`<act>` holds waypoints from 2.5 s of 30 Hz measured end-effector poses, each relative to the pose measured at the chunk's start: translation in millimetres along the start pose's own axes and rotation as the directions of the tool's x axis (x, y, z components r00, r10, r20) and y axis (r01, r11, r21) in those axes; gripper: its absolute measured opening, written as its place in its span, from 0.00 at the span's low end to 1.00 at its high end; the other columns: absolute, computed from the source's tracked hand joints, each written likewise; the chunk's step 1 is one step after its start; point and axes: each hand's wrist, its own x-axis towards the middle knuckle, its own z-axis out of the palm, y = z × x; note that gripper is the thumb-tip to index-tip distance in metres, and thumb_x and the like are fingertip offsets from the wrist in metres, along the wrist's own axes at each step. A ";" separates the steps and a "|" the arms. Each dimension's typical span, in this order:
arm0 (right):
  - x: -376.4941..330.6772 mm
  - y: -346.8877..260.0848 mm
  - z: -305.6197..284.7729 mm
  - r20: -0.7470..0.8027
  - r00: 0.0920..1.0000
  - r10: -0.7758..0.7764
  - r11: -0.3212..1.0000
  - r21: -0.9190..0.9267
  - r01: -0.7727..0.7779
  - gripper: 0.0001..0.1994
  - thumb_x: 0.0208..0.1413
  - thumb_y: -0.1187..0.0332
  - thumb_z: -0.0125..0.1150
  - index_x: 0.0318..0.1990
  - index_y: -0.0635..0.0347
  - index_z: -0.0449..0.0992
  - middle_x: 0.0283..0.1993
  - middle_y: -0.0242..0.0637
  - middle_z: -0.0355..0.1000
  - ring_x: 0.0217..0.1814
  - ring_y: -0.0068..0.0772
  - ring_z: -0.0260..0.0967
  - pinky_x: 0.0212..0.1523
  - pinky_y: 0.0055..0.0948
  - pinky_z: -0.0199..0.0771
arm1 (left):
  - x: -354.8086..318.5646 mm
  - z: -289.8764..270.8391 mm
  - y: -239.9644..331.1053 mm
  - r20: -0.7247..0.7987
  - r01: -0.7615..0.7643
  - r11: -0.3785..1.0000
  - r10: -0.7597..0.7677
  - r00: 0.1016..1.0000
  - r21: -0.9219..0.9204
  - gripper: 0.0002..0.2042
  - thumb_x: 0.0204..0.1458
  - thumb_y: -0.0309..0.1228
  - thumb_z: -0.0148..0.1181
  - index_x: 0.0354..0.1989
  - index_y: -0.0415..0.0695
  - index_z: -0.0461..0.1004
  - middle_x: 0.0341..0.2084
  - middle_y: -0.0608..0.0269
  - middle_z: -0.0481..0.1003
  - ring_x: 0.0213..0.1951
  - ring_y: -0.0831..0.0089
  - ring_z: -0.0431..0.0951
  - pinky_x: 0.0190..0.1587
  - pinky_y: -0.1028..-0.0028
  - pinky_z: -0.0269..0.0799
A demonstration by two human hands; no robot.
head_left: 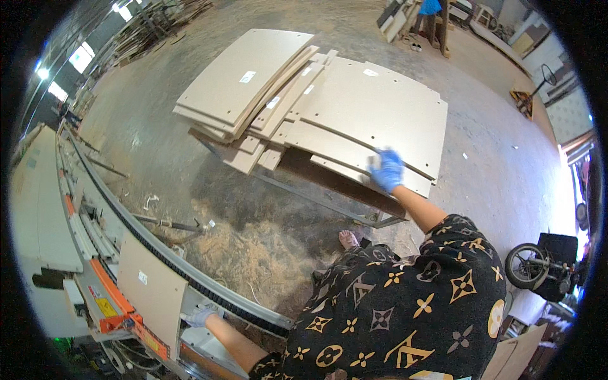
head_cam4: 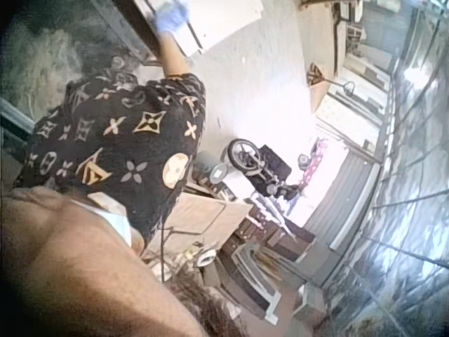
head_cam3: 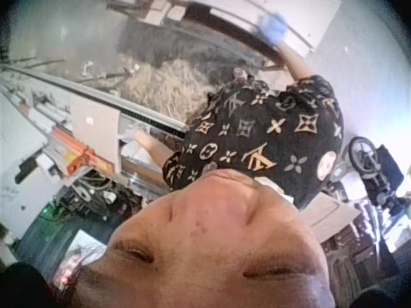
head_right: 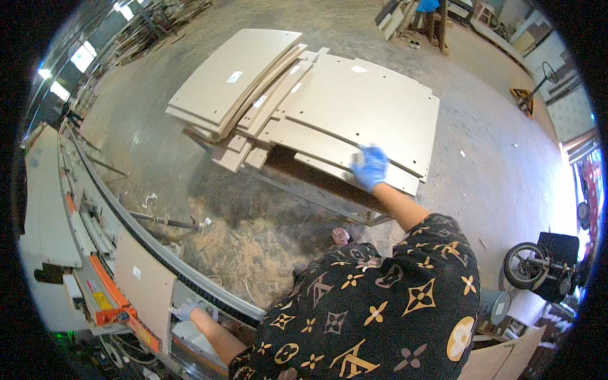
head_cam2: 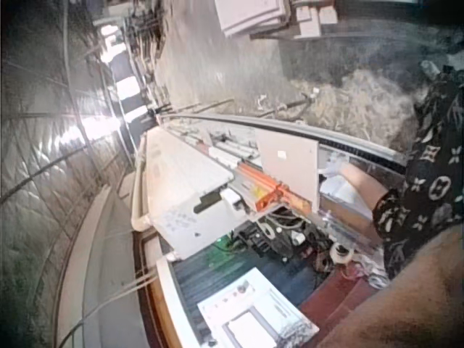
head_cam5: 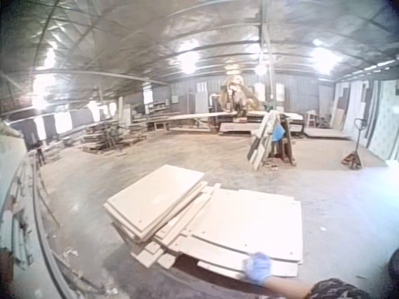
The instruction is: The person repeatedly picks up flat wooden panels from a stack and feeds them one at a time into a woodworking machine. They then retrieve the processed panels from the output side and stack them nearby.
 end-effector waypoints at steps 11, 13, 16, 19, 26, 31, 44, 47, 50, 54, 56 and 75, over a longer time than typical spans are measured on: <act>56.6 218.5 43.0 0.090 0.685 0.723 0.657 0.220 -0.721 0.39 0.53 0.43 0.53 0.67 0.56 0.52 0.62 0.58 0.58 0.62 0.56 0.59 0.61 0.42 0.60 | -372.2 247.6 0.6 0.866 -0.254 0.921 0.370 0.335 -0.295 0.19 0.53 0.29 0.57 0.54 0.38 0.66 0.49 0.57 0.71 0.52 0.65 0.70 0.55 0.72 0.65; 64.4 229.1 41.2 0.156 0.650 0.744 0.605 0.255 -0.754 0.39 0.52 0.42 0.53 0.67 0.54 0.52 0.61 0.56 0.61 0.61 0.55 0.61 0.60 0.42 0.61 | -421.9 288.6 14.1 0.930 -0.474 0.845 0.344 0.131 -0.246 0.23 0.52 0.31 0.60 0.56 0.39 0.65 0.52 0.54 0.70 0.55 0.63 0.69 0.57 0.70 0.62; 78.8 260.9 37.9 0.228 0.673 0.704 0.600 0.315 -0.735 0.38 0.52 0.42 0.53 0.66 0.53 0.55 0.60 0.54 0.63 0.59 0.53 0.64 0.58 0.42 0.63 | -479.0 337.1 24.8 0.948 -0.643 0.728 0.317 0.012 -0.235 0.27 0.48 0.35 0.63 0.56 0.40 0.64 0.53 0.48 0.68 0.55 0.54 0.68 0.56 0.64 0.64; 91.6 297.8 41.6 0.250 0.751 0.611 0.663 0.358 -0.658 0.35 0.53 0.43 0.54 0.63 0.55 0.61 0.56 0.54 0.67 0.56 0.52 0.67 0.56 0.42 0.65 | -508.3 356.0 17.6 0.988 -0.766 0.637 0.153 0.015 -0.087 0.34 0.44 0.37 0.65 0.60 0.44 0.59 0.53 0.45 0.67 0.54 0.50 0.68 0.55 0.62 0.65; 115.4 349.8 69.5 0.275 0.854 0.441 0.752 0.407 -0.519 0.27 0.55 0.46 0.51 0.50 0.61 0.74 0.47 0.54 0.73 0.50 0.52 0.70 0.52 0.42 0.67 | -521.5 293.2 -24.1 0.960 -0.029 0.964 -0.260 0.106 0.264 0.21 0.53 0.32 0.59 0.54 0.48 0.61 0.40 0.62 0.72 0.37 0.71 0.74 0.27 0.69 0.74; 77.5 352.6 45.7 0.503 0.765 0.402 0.599 0.488 -0.635 0.26 0.58 0.50 0.49 0.45 0.70 0.74 0.43 0.52 0.75 0.45 0.43 0.72 0.49 0.36 0.68 | -486.1 240.4 -0.2 0.841 0.284 0.807 -0.541 0.004 0.518 0.12 0.52 0.31 0.60 0.45 0.48 0.70 0.27 0.71 0.69 0.23 0.79 0.67 0.24 0.75 0.73; 78.0 232.3 43.6 0.664 0.737 0.128 0.321 0.675 -0.664 0.23 0.60 0.54 0.50 0.49 0.66 0.74 0.53 0.42 0.71 0.52 0.37 0.66 0.53 0.37 0.65 | -373.9 -2.5 64.8 0.956 0.168 0.986 -0.032 0.290 -0.018 0.19 0.53 0.36 0.55 0.50 0.37 0.71 0.37 0.62 0.75 0.38 0.75 0.75 0.40 0.75 0.73; 109.2 170.0 54.6 0.728 0.684 0.055 0.402 0.611 -0.682 0.21 0.58 0.54 0.52 0.47 0.64 0.74 0.47 0.40 0.72 0.48 0.33 0.66 0.52 0.32 0.65 | -353.2 -61.3 58.0 0.861 0.321 0.945 -0.115 0.496 -0.059 0.21 0.52 0.37 0.55 0.51 0.37 0.69 0.36 0.61 0.75 0.37 0.72 0.76 0.39 0.73 0.73; 78.9 56.1 62.2 0.621 0.724 -0.302 0.299 0.782 -0.546 0.18 0.57 0.56 0.54 0.45 0.61 0.74 0.42 0.36 0.72 0.45 0.27 0.66 0.49 0.28 0.65 | -322.6 -127.3 43.8 0.735 0.403 0.894 -0.141 0.663 -0.193 0.24 0.52 0.38 0.54 0.54 0.36 0.65 0.39 0.55 0.74 0.37 0.67 0.77 0.37 0.70 0.76; 24.7 -97.9 46.1 0.598 0.576 -0.557 0.105 0.739 -0.666 0.07 0.55 0.64 0.59 0.31 0.55 0.73 0.29 0.25 0.67 0.32 0.19 0.62 0.33 0.23 0.64 | -293.3 -189.9 4.5 0.418 0.445 0.734 -0.240 0.876 -0.513 0.23 0.52 0.37 0.58 0.55 0.42 0.67 0.43 0.58 0.74 0.44 0.63 0.76 0.42 0.64 0.77; -5.3 -158.4 36.4 0.635 0.477 -0.608 0.215 0.710 -0.671 0.06 0.54 0.66 0.60 0.30 0.56 0.73 0.26 0.24 0.66 0.28 0.18 0.60 0.30 0.22 0.60 | -272.9 -214.4 -14.5 0.288 0.428 0.680 -0.317 0.904 -0.596 0.22 0.52 0.38 0.59 0.54 0.44 0.67 0.42 0.60 0.74 0.41 0.66 0.76 0.37 0.66 0.78; -187.0 -361.5 -23.3 0.512 0.301 -0.805 0.199 0.710 -0.675 0.30 0.52 0.84 0.50 0.63 0.54 0.55 0.53 0.40 0.68 0.47 0.32 0.69 0.46 0.29 0.72 | -173.6 -203.4 -48.3 0.208 0.369 0.532 -0.338 0.918 -0.762 0.27 0.57 0.46 0.50 0.63 0.47 0.58 0.58 0.57 0.64 0.57 0.60 0.67 0.56 0.57 0.66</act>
